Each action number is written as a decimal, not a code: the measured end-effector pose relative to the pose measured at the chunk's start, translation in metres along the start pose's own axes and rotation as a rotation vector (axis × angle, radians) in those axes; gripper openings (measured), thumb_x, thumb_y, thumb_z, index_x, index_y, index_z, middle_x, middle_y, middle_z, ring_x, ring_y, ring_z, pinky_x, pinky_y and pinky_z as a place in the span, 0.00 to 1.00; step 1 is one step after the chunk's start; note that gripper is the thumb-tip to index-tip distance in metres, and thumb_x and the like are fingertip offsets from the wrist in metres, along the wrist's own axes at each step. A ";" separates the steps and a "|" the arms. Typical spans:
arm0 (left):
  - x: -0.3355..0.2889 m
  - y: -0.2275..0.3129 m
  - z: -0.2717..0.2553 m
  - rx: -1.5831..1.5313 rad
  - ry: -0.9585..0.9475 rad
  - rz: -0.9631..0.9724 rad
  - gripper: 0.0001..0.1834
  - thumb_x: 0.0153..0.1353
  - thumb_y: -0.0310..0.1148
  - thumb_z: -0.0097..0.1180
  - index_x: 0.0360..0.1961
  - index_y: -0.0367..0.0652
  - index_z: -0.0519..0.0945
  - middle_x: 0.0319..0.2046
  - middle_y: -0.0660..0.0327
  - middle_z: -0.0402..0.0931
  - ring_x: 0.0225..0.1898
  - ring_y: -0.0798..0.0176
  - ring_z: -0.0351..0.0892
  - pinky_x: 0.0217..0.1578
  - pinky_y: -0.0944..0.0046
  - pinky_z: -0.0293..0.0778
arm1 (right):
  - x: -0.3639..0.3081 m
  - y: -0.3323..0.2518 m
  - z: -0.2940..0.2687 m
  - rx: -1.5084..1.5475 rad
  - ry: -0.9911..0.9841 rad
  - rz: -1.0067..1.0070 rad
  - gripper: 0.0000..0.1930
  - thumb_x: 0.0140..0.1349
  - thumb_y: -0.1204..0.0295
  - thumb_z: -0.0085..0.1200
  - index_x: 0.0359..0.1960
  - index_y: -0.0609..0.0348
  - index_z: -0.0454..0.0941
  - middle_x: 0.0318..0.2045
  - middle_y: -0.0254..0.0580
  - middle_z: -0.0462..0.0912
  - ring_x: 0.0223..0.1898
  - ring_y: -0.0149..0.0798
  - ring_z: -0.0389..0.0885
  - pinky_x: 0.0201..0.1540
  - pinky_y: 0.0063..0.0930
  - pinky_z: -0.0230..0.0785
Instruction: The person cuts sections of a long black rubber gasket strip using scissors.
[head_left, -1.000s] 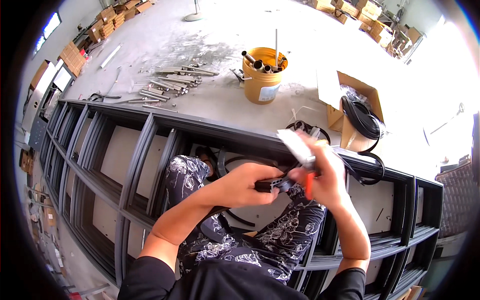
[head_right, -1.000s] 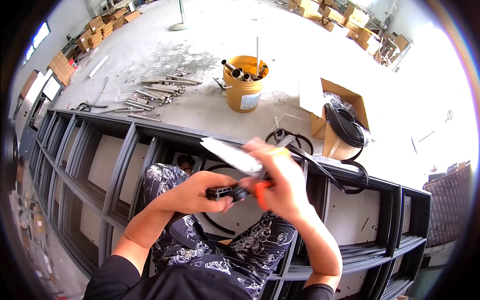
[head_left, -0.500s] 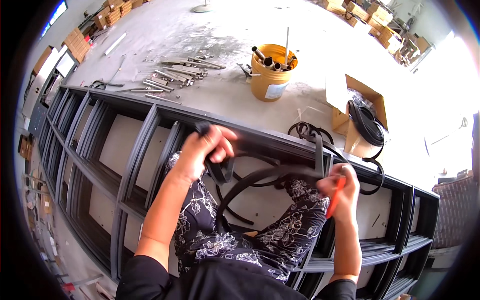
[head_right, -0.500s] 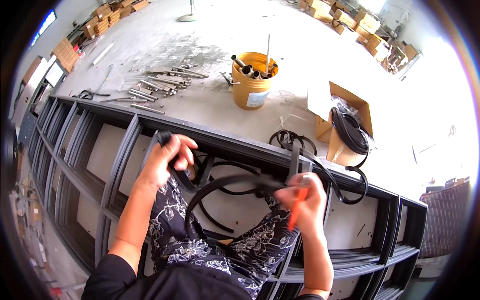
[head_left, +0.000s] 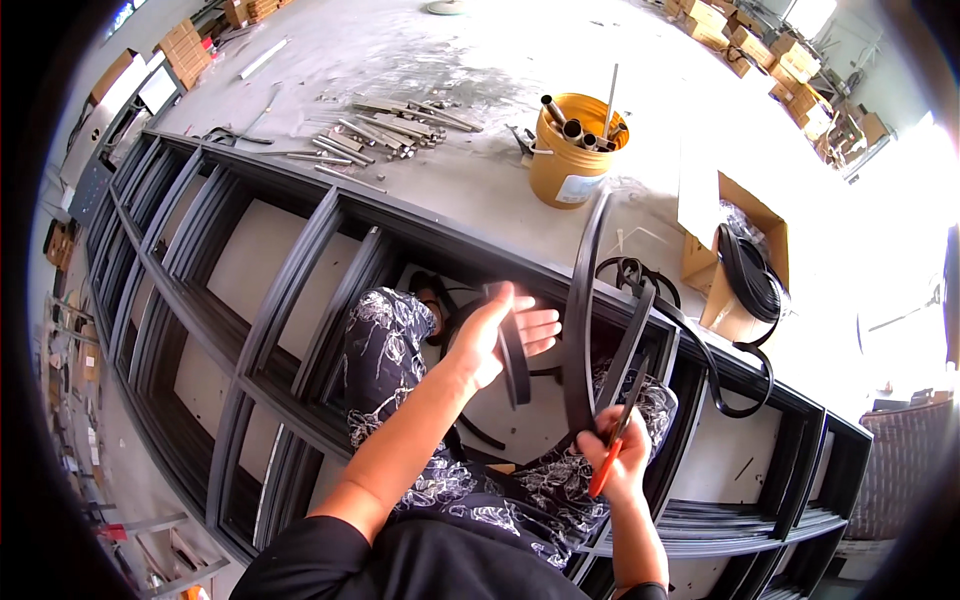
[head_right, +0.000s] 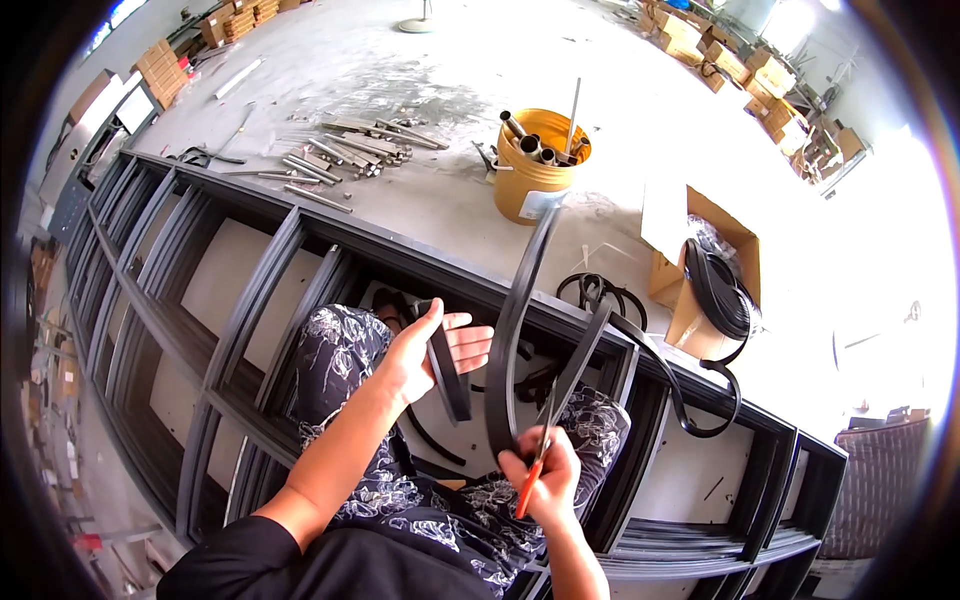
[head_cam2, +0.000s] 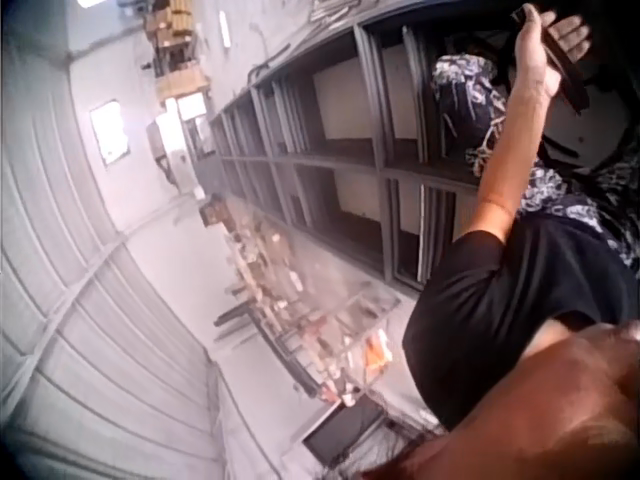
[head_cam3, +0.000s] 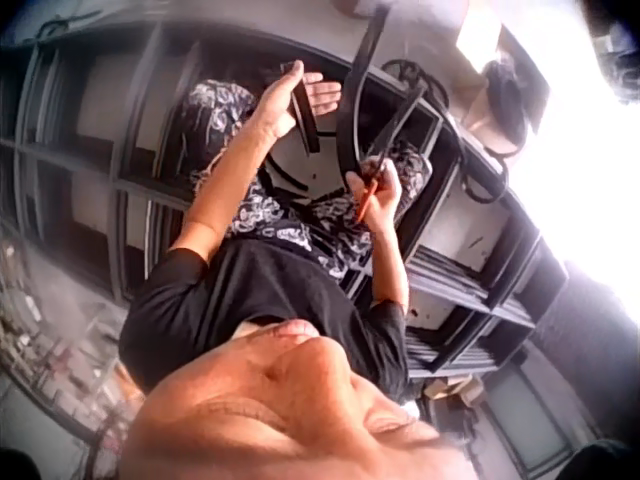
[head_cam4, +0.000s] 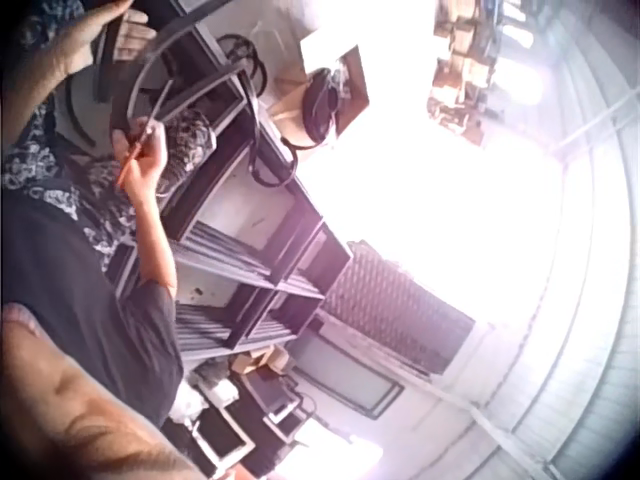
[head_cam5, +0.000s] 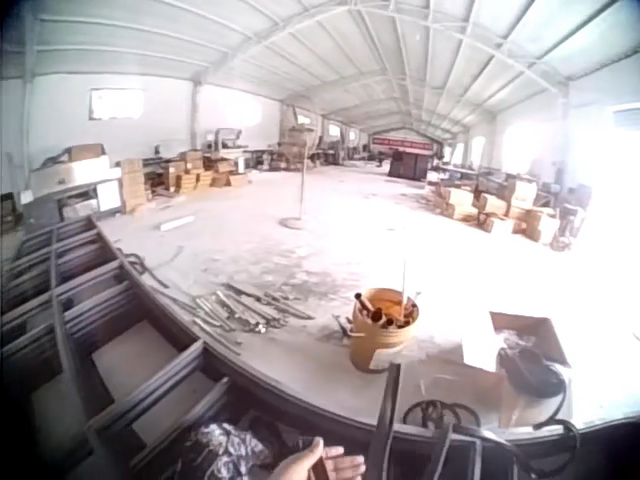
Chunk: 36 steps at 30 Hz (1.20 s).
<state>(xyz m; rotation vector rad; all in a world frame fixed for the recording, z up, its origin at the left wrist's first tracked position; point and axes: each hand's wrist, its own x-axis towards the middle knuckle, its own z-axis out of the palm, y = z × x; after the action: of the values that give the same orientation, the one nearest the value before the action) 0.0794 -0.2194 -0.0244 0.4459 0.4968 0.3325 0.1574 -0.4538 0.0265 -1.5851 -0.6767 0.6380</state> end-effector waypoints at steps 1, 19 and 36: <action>0.006 0.002 0.003 -0.021 0.047 -0.018 0.43 0.68 0.58 0.44 0.65 0.27 0.53 0.56 0.33 0.69 0.57 0.38 0.74 0.60 0.45 0.71 | -0.007 0.004 0.000 -0.017 -0.036 0.006 0.17 0.50 0.82 0.66 0.38 0.58 0.72 0.30 0.28 0.71 0.28 0.22 0.69 0.31 0.16 0.64; 0.031 -0.071 -0.085 -0.259 0.338 -0.291 0.42 0.67 0.60 0.44 0.60 0.26 0.56 0.62 0.28 0.59 0.61 0.29 0.66 0.60 0.32 0.65 | -0.062 0.030 -0.017 0.042 -0.343 0.092 0.17 0.43 0.78 0.72 0.33 0.59 0.76 0.27 0.31 0.77 0.27 0.24 0.72 0.30 0.18 0.64; 0.038 0.040 -0.083 -0.226 0.119 0.210 0.26 0.70 0.54 0.46 0.49 0.39 0.77 0.35 0.60 0.80 0.35 0.61 0.80 0.40 0.57 0.79 | -0.059 0.034 -0.007 -0.228 -0.474 0.543 0.16 0.49 0.71 0.71 0.33 0.58 0.73 0.20 0.23 0.65 0.23 0.21 0.62 0.26 0.19 0.57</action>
<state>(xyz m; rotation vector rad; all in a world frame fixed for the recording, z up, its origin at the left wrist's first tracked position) 0.0592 -0.1426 -0.0849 0.2590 0.5224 0.6135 0.1249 -0.5055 -0.0052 -1.8644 -0.6782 1.4098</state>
